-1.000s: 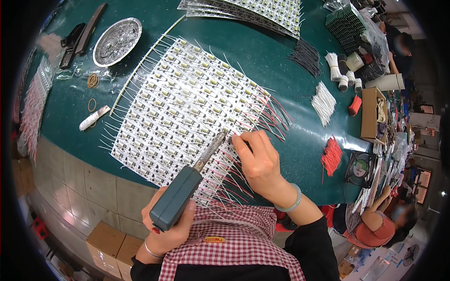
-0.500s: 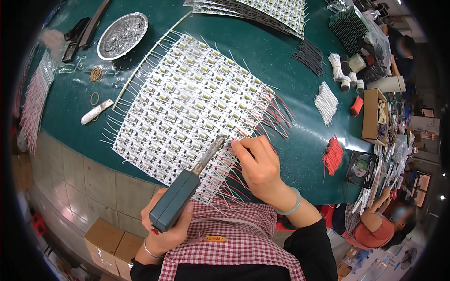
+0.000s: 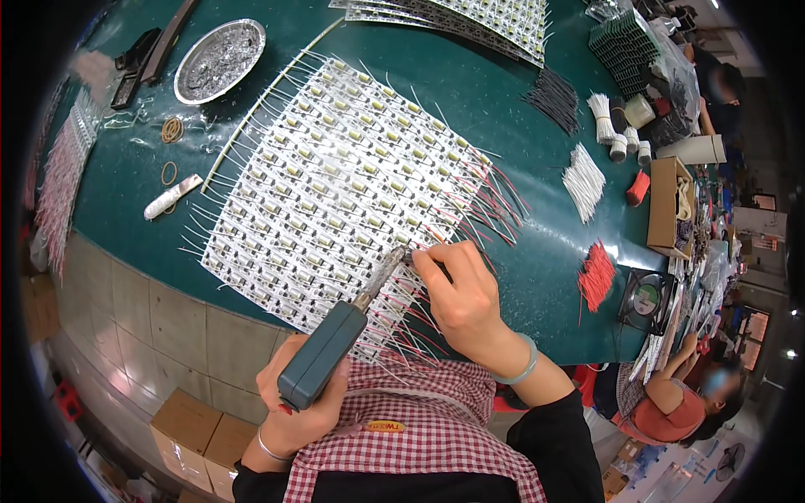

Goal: The person uses a soldering iron to attach red and white wires to a large LED panel on a green workbench. They repeatedly pick up wires, position them on the panel, and apply the soldering iron to secure the connections. The person occasionally adjusts the panel and organizes the wires during the process.

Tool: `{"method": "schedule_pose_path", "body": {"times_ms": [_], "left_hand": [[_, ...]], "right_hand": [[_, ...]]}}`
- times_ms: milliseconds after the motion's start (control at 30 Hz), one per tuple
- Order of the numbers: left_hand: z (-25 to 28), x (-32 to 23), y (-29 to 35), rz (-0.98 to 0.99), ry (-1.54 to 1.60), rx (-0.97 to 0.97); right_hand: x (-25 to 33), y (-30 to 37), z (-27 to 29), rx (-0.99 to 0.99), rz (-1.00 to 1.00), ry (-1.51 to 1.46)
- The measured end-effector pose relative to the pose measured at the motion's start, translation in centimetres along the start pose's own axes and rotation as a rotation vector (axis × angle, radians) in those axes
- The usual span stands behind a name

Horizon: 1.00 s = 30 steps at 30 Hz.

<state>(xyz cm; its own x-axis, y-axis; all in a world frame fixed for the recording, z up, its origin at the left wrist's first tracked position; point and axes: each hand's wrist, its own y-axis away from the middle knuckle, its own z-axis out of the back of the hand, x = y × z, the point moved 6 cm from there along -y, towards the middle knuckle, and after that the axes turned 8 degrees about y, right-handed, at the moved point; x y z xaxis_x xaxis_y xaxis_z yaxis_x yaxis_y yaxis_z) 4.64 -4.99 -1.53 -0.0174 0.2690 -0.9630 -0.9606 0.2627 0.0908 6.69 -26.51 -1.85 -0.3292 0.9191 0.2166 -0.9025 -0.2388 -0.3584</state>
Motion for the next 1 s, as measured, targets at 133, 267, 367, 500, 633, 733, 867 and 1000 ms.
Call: {"method": "schedule_pose_path", "body": {"times_ms": [133, 267, 367, 500, 633, 733, 867, 1000], "left_hand": [[-0.2, -0.1, -0.1, -0.020, -0.026, 0.001], [-0.2, 0.1, -0.1, 0.022, 0.070, -0.056], [-0.2, 0.0, 0.0, 0.025, 0.053, -0.045], [-0.2, 0.1, 0.1, -0.017, 0.016, 0.001], [0.4, 0.6, 0.8, -0.044, 0.025, -0.016], [0.6, 0.7, 1.0, -0.043, 0.049, -0.016], [0.5, 0.3, 0.7, -0.044, 0.037, 0.013], [0.5, 0.3, 0.9, -0.050, 0.027, 0.010]], "right_hand": [[0.1, -0.1, 0.1, 0.008, 0.002, 0.011], [0.2, -0.2, 0.1, 0.013, 0.007, 0.020], [0.3, -0.2, 0.1, 0.020, 0.009, 0.019], [0.2, 0.0, 0.0, 0.029, 0.000, 0.031], [0.4, -0.2, 0.1, 0.032, 0.007, 0.029], [0.3, -0.1, 0.0, 0.023, 0.008, 0.029], [0.3, -0.1, 0.0, 0.015, 0.003, 0.026], [0.1, 0.2, 0.0, -0.014, -0.012, 0.023]]}}
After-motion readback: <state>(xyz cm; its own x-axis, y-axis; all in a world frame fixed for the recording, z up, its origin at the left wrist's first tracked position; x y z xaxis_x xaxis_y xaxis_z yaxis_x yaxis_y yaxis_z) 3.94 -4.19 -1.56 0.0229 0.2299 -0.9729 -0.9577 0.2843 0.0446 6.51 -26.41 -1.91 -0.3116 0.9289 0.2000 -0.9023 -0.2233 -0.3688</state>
